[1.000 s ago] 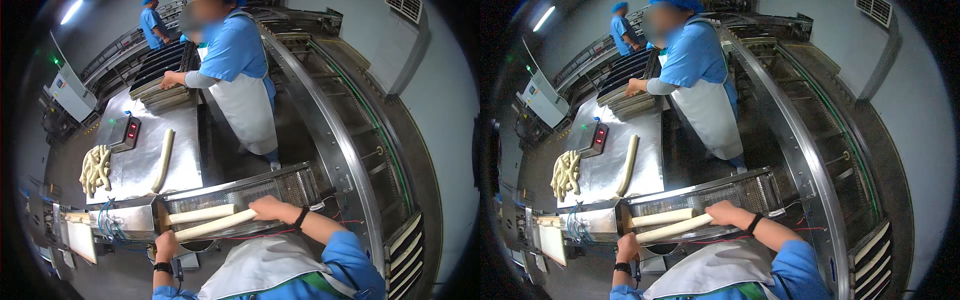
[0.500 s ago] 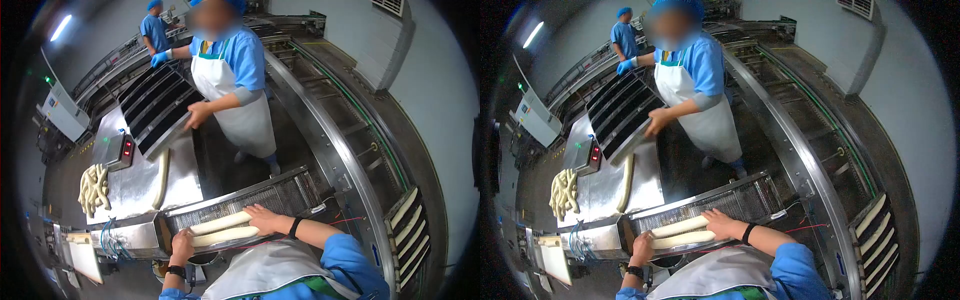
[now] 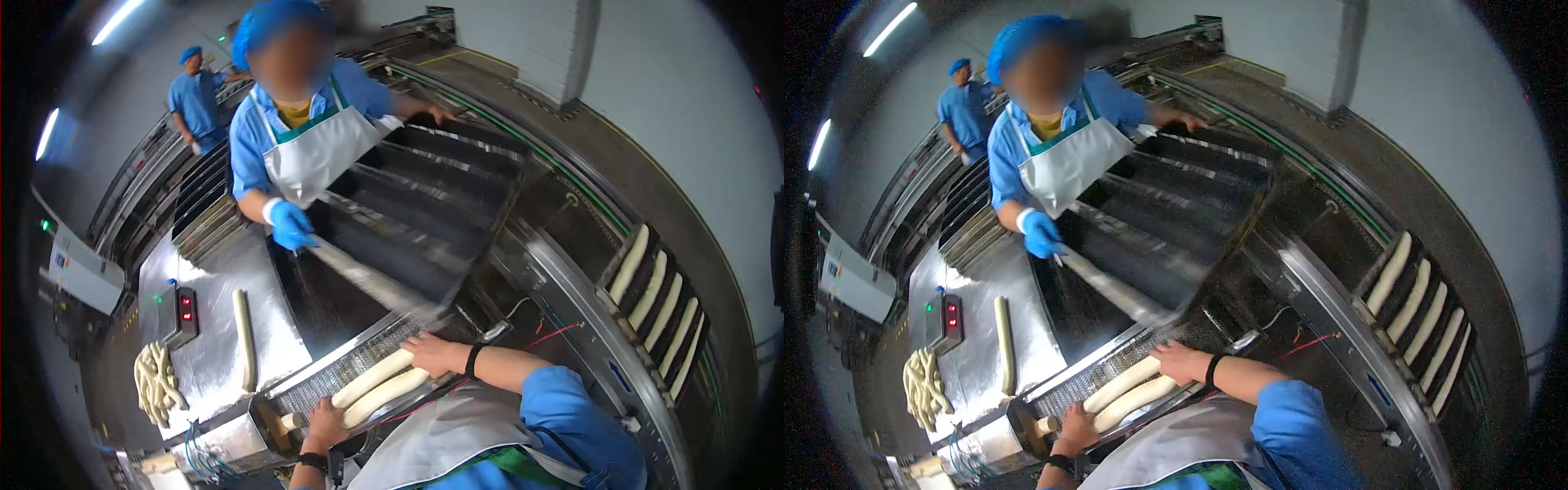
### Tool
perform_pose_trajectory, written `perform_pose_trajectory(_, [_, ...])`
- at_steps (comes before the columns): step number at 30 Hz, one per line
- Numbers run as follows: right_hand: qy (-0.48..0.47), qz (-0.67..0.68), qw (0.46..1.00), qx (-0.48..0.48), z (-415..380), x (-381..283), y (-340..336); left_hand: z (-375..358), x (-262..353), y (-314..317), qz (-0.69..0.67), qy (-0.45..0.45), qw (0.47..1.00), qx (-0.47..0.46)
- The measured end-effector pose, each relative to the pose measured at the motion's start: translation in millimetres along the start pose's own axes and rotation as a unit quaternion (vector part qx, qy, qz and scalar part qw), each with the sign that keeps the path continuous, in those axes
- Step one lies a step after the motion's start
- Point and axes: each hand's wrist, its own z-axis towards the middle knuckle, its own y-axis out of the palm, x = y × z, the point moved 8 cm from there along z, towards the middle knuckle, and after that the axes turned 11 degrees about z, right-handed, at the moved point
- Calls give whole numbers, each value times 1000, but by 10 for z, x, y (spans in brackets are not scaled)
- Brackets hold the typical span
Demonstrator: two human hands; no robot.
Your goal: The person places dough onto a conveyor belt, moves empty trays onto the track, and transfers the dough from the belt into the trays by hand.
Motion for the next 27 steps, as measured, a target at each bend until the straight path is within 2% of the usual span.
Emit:
perform_pose_trajectory(2, [29, -6, 999, -24, -90, 19, -75, 40, 95, -62, 0, 22, 1000, 21])
perform_pose_trajectory(3, [19, -22, 999, 35, -120, 46, -106, 24, 204, -184, -15, 25, 999, 34])
perform_pose_trajectory(8, [52, -63, 996, 47, -383, 253, -188, 154, 505, -346, -55, 48, 993, 90])
perform_pose_trajectory(12, [120, -31, 992, 2, -518, 435, -271, 277, 702, -521, -60, 63, 991, 100])
perform_pose_trajectory(15, [126, -11, 991, 38, -618, 609, -179, 354, 838, -710, -96, 48, 991, 75])
perform_pose_trajectory(18, [153, 73, 986, 1, -840, 729, -197, 435, 965, -902, -127, 43, 988, 71])
perform_pose_trajectory(22, [197, 280, 939, 18, -1230, 792, -262, 595, 1030, -898, -204, 28, 978, -14])
perform_pose_trajectory(24, [169, 342, 923, 47, -1353, 854, -192, 632, 1003, -827, -393, -17, 916, -83])
perform_pose_trajectory(26, [168, 424, 886, 81, -1512, 955, -155, 617, 1041, -749, -564, -69, 809, -152])
perform_pose_trajectory(27, [190, 494, 848, 22, -1657, 885, -257, 622, 1103, -929, -590, -59, 791, -149])
